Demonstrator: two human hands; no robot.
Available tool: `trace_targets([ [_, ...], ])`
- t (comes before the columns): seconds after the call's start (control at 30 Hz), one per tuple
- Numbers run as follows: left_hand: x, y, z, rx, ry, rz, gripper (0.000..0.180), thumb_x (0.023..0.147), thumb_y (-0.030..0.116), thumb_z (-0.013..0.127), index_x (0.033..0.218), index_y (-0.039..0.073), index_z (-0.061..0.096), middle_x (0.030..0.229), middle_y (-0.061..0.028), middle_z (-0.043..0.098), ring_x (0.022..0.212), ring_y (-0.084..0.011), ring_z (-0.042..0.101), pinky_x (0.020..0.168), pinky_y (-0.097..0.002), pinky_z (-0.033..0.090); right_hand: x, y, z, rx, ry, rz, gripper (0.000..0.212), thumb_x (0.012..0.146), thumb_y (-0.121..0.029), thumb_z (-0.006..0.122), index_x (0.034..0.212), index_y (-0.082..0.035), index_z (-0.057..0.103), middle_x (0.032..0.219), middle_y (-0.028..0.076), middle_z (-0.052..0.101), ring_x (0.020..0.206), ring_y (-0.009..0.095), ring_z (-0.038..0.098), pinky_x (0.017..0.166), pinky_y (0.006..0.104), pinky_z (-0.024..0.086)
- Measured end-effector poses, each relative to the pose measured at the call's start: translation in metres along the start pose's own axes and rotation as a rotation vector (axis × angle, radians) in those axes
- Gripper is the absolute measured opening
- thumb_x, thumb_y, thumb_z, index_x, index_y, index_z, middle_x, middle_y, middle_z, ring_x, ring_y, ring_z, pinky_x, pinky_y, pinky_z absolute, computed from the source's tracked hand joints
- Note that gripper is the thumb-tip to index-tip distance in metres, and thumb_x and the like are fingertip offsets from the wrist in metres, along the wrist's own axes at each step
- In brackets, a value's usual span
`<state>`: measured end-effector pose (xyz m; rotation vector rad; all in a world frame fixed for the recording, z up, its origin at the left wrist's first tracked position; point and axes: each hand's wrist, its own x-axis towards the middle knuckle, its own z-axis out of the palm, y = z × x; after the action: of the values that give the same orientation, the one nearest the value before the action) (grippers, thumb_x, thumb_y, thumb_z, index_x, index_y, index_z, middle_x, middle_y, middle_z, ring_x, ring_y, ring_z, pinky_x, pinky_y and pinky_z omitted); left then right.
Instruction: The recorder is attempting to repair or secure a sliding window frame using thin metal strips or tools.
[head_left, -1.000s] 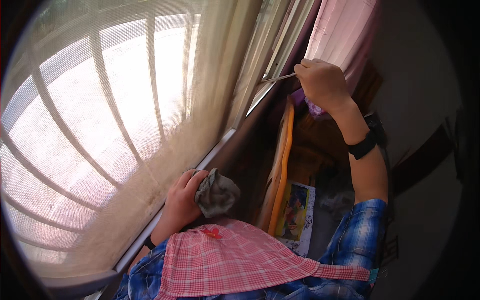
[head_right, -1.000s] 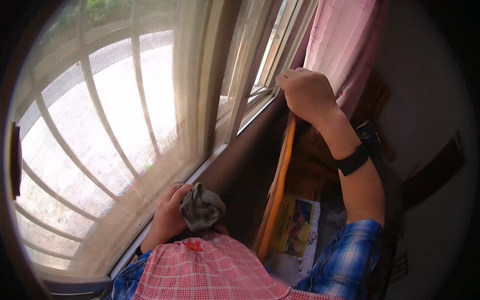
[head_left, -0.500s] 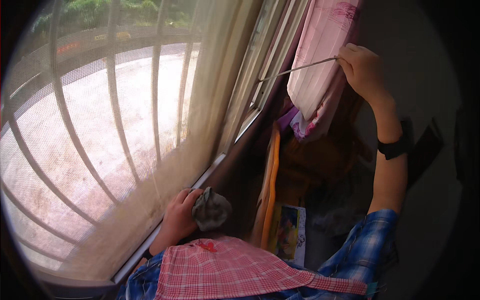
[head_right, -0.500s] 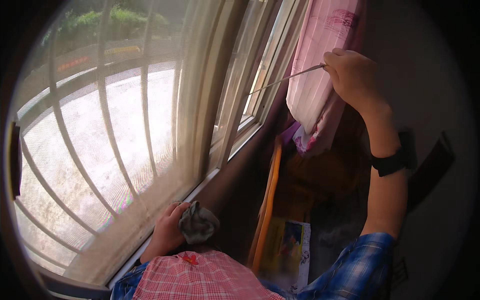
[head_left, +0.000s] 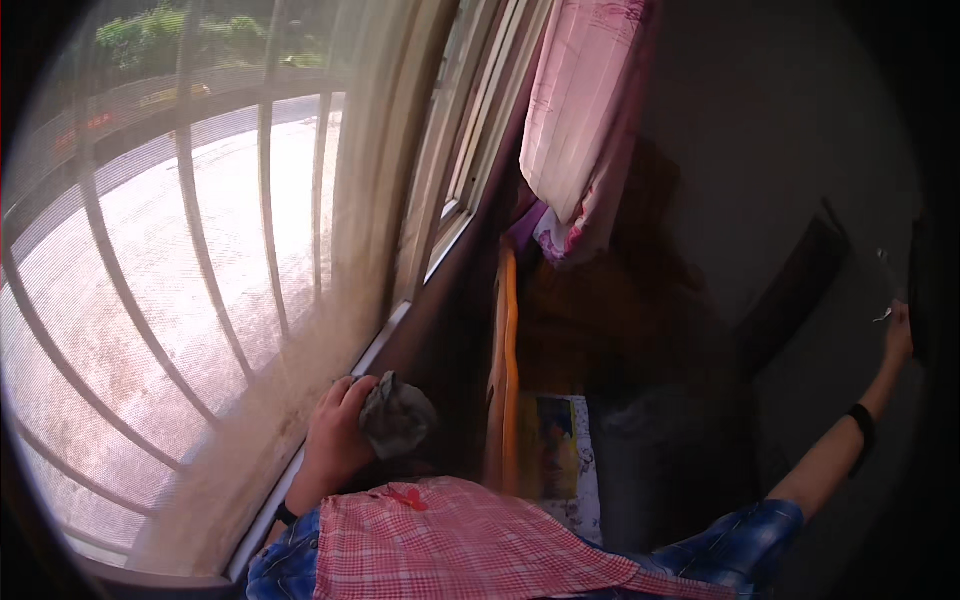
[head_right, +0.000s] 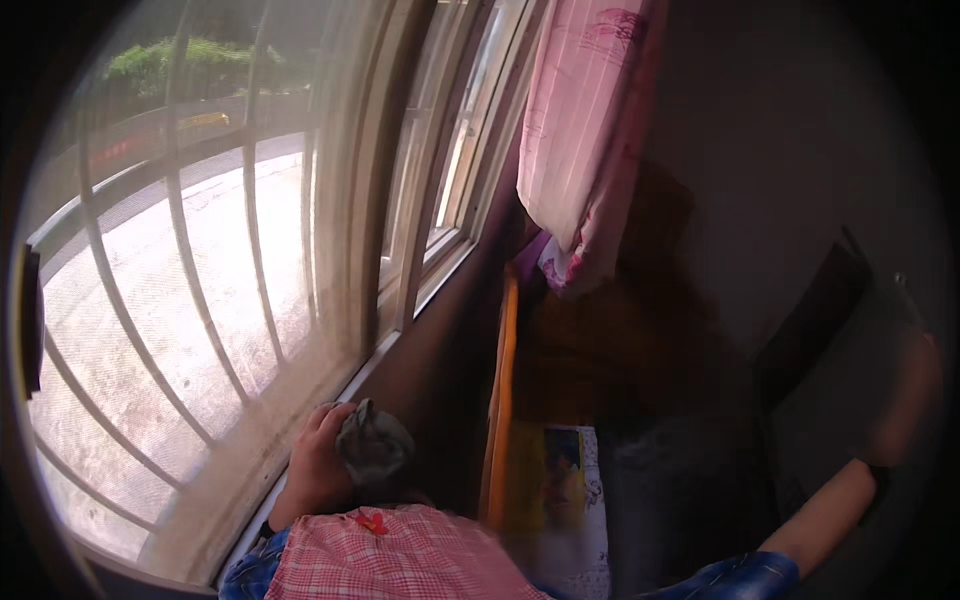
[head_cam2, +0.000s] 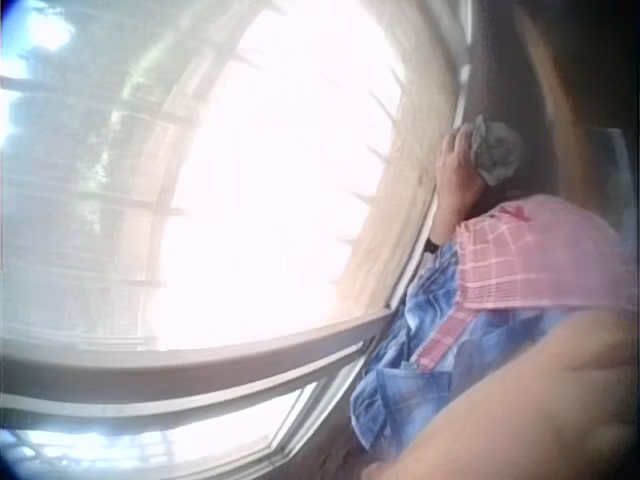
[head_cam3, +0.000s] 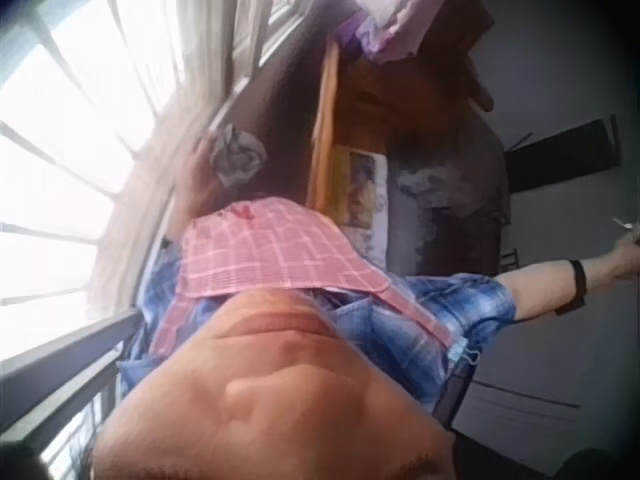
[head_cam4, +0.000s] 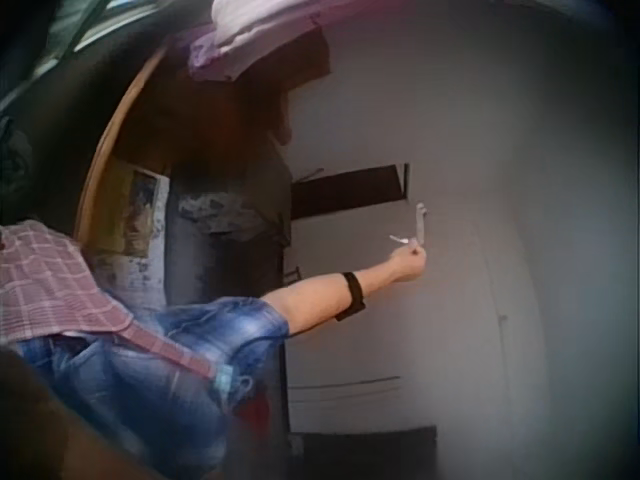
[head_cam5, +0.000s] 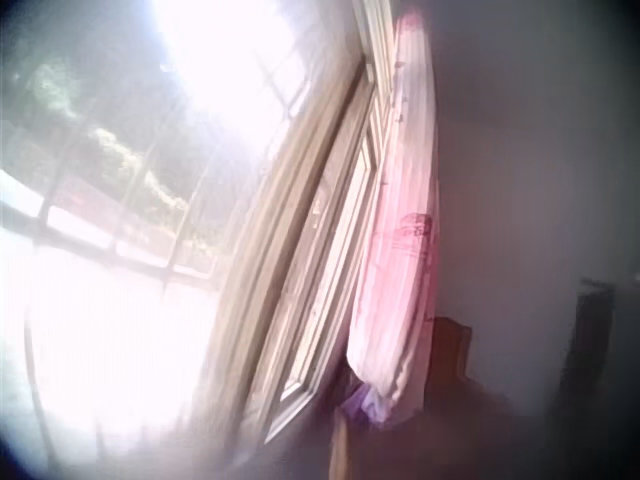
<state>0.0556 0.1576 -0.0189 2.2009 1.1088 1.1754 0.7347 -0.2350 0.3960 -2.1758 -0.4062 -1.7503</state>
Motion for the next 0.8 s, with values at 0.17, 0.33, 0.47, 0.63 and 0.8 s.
trace_targets([
  [0.17, 0.003, 0.007, 0.001, 0.011, 0.046, -0.095, 0.063, 0.068, 0.021, 0.083, 0.125, 0.009, 0.058, 0.119, -0.0194, 0.061, 0.110, -0.0424, 0.060, 0.090, -0.0466, 0.050, -0.308, 0.076, 0.089, 0.170, -0.474, 0.202, 0.037, 0.085, -0.040, 0.077, 0.091, -0.004, 0.073, 0.087, 0.013, 0.073, 0.082, 0.025, 0.070, 0.077, 0.0386, 0.053],
  [0.33, 0.008, -0.001, 0.026, 0.122, 0.054, 0.007, 0.067, 0.067, 0.014, 0.084, 0.128, 0.006, 0.057, 0.119, -0.0166, 0.062, 0.112, -0.0381, 0.061, 0.094, -0.0437, 0.049, -0.617, 0.045, 0.010, 0.171, -1.066, 1.010, 0.019, 0.083, -0.015, 0.076, 0.078, 0.001, 0.067, 0.064, 0.010, 0.067, 0.048, 0.017, 0.063, 0.046, 0.0319, 0.050],
  [0.47, -0.002, -0.031, 0.030, 0.061, 0.089, -0.055, 0.074, 0.068, 0.014, 0.087, 0.135, 0.006, 0.055, 0.122, -0.0151, 0.062, 0.118, -0.0329, 0.060, 0.099, -0.0419, 0.048, -0.738, 0.053, -0.048, 0.019, -1.221, 1.096, 0.022, 0.082, -0.019, 0.074, 0.076, 0.001, 0.071, 0.068, 0.013, 0.069, 0.054, 0.020, 0.068, 0.054, 0.0360, 0.054],
  [0.63, -0.013, -0.024, 0.039, 0.023, 0.055, -0.166, 0.073, 0.074, 0.008, 0.085, 0.138, 0.004, 0.052, 0.133, -0.0141, 0.057, 0.119, -0.0272, 0.060, 0.103, -0.0375, 0.049, -0.820, 0.059, -0.113, -0.450, -1.651, 0.609, 0.022, 0.084, -0.021, 0.072, 0.096, -0.003, 0.073, 0.091, 0.016, 0.074, 0.089, 0.031, 0.073, 0.077, 0.0413, 0.057],
  [0.8, -0.014, -0.033, 0.042, -0.103, 0.084, -0.234, 0.058, 0.086, 0.003, 0.073, 0.139, 0.002, 0.050, 0.130, -0.0144, 0.060, 0.114, -0.0233, 0.062, 0.097, -0.0326, 0.053, -0.850, 0.135, -0.168, -0.497, -1.511, 0.730, 0.025, 0.088, -0.022, 0.068, 0.104, -0.003, 0.070, 0.083, 0.014, 0.072, 0.076, 0.026, 0.069, 0.065, 0.0380, 0.055],
])
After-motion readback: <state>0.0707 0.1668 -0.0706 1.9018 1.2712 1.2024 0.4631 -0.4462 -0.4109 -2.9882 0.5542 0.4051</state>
